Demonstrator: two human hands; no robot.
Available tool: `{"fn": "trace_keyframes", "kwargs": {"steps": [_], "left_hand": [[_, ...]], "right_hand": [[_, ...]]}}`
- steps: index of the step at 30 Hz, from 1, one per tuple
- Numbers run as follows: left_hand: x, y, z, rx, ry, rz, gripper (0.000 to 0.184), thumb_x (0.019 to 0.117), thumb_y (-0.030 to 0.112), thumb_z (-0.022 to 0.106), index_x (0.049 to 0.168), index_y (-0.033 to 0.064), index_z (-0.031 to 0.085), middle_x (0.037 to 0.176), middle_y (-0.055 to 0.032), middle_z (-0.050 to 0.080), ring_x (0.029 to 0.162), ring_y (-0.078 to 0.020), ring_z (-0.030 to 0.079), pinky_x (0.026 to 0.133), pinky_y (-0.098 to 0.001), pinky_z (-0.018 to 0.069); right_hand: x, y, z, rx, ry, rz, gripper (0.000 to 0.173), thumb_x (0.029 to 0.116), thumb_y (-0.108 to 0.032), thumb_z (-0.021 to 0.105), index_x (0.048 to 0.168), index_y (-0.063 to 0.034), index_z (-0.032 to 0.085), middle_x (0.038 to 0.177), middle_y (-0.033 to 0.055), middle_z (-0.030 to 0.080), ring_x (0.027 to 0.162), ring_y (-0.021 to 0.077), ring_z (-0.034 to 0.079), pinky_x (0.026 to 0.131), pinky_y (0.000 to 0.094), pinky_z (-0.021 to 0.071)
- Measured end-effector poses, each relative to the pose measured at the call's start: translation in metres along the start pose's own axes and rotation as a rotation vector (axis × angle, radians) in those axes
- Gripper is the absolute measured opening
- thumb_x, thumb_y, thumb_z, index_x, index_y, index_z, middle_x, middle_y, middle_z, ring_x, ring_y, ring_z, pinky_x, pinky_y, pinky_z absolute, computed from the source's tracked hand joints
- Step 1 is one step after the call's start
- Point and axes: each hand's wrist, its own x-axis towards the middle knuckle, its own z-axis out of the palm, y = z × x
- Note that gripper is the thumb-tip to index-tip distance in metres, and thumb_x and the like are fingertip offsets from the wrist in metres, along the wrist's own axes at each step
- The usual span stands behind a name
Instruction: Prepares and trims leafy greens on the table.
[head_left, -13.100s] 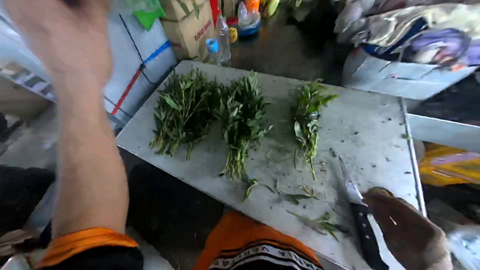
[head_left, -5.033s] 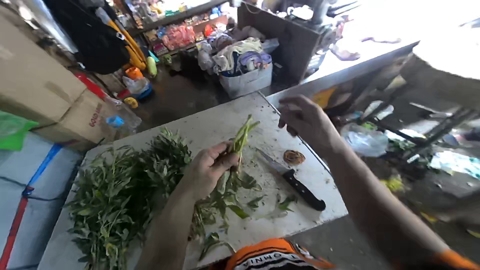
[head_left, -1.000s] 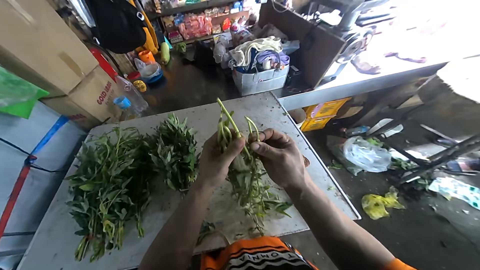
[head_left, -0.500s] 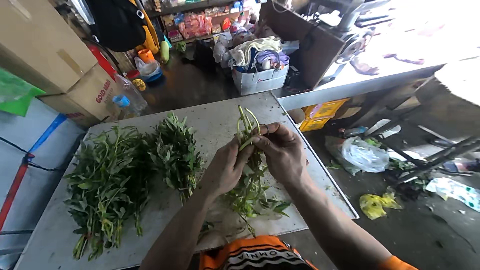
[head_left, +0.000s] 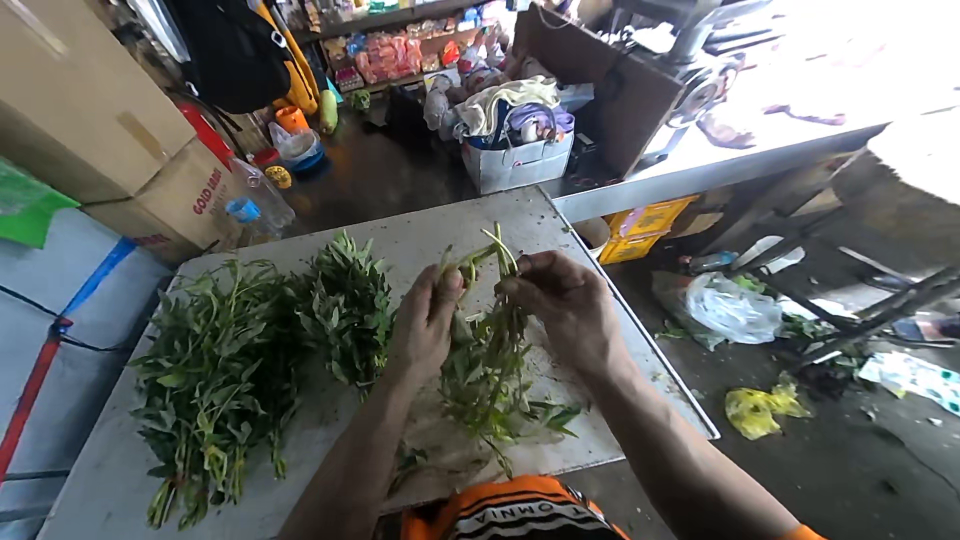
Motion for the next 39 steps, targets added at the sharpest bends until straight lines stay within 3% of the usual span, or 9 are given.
{"fn": "trace_keyframes", "kwargs": {"steps": [5,11,16,18,23,30,32,34,39], "left_hand": [[0.006,0.0,-0.001,-0.112,-0.144,0.044,0.042,0.1105,0.037,0.037,0.116,0.0109,0.069,0.094,0.0048,0.068,0.081,-0.0021,0.062,0.075,-0.0219,0.0545],[0.007,-0.007,-0.002,-0.578,-0.23,-0.181,0.038,0.1093,0.034,0.039,0.115,0.0089,0.066,0.088,0.0034,0.062,0.08,-0.0066,0.062,0.08,-0.0254,0.0568],[0.006,0.012,0.012,-0.377,-0.157,-0.109,0.046,0.109,0.045,0.036,0.121,0.0116,0.064,0.102,0.0031,0.068,0.094,-0.006,0.065,0.086,-0.0278,0.0565],[0.006,0.018,0.019,-0.308,-0.11,-0.113,0.038,0.1095,0.037,0.04,0.123,0.0119,0.065,0.107,0.0025,0.07,0.1,-0.005,0.065,0.092,-0.0276,0.0547],[0.002,0.016,0.022,-0.426,-0.033,-0.137,0.025,0.1073,0.024,0.05,0.121,0.01,0.066,0.103,-0.0008,0.069,0.098,-0.0081,0.066,0.092,-0.0287,0.0555],[-0.001,0.02,0.015,-0.034,-0.064,-0.005,0.023,0.1075,0.027,0.05,0.113,0.0092,0.063,0.087,0.0028,0.061,0.077,-0.0013,0.059,0.072,-0.0199,0.0516],[-0.003,0.022,0.016,0.064,-0.119,0.035,0.024,0.1068,0.023,0.05,0.116,0.0034,0.061,0.093,-0.0032,0.061,0.08,-0.005,0.059,0.074,-0.0225,0.0522],[-0.007,0.022,0.019,0.103,-0.174,0.039,0.031,0.1067,0.021,0.049,0.126,-0.0019,0.059,0.108,-0.0106,0.065,0.097,-0.0087,0.063,0.089,-0.0257,0.0535],[-0.008,0.017,0.025,-0.1,0.019,-0.063,0.032,0.1097,0.026,0.042,0.125,0.0023,0.058,0.096,-0.0026,0.063,0.088,-0.0035,0.061,0.083,-0.0241,0.0529]], "right_hand": [[0.001,0.002,-0.004,0.104,0.024,-0.019,0.013,0.0921,-0.008,0.073,0.104,-0.0087,0.069,0.086,0.0024,0.072,0.071,0.0093,0.067,0.066,0.0241,0.0577],[0.005,0.001,-0.024,0.254,-0.13,0.0,0.011,0.093,-0.011,0.073,0.104,-0.0109,0.07,0.087,0.0044,0.072,0.074,0.0098,0.068,0.07,0.0254,0.0589],[0.0,0.004,0.0,0.1,-0.098,0.078,0.008,0.0912,-0.006,0.072,0.099,-0.0056,0.07,0.086,0.0043,0.073,0.072,0.0105,0.068,0.066,0.0251,0.0582],[-0.004,0.008,0.012,0.118,-0.02,0.025,0.007,0.0914,-0.006,0.073,0.098,-0.0062,0.069,0.089,0.0037,0.073,0.075,0.01,0.069,0.068,0.0249,0.0592],[-0.006,0.013,0.014,0.251,0.03,0.068,0.004,0.093,-0.006,0.071,0.097,-0.0053,0.071,0.085,0.0055,0.07,0.071,0.0106,0.066,0.067,0.0256,0.058],[-0.007,0.013,0.017,0.358,0.057,0.167,0.005,0.0933,-0.007,0.069,0.098,-0.0064,0.072,0.085,0.0063,0.069,0.071,0.0105,0.064,0.067,0.0261,0.0572],[-0.005,0.013,0.017,0.359,0.087,0.177,0.006,0.0947,-0.009,0.068,0.099,-0.0062,0.072,0.084,0.0067,0.069,0.071,0.0112,0.065,0.067,0.0274,0.0579],[-0.003,0.011,0.016,0.294,0.087,0.12,0.006,0.0958,-0.009,0.068,0.1,-0.0059,0.071,0.084,0.006,0.068,0.07,0.0112,0.065,0.066,0.0275,0.0579],[-0.009,0.007,0.024,-0.035,0.083,-0.068,0.01,0.0937,-0.007,0.071,0.103,-0.005,0.071,0.088,0.0001,0.073,0.075,0.0055,0.068,0.07,0.0216,0.0595]]}}
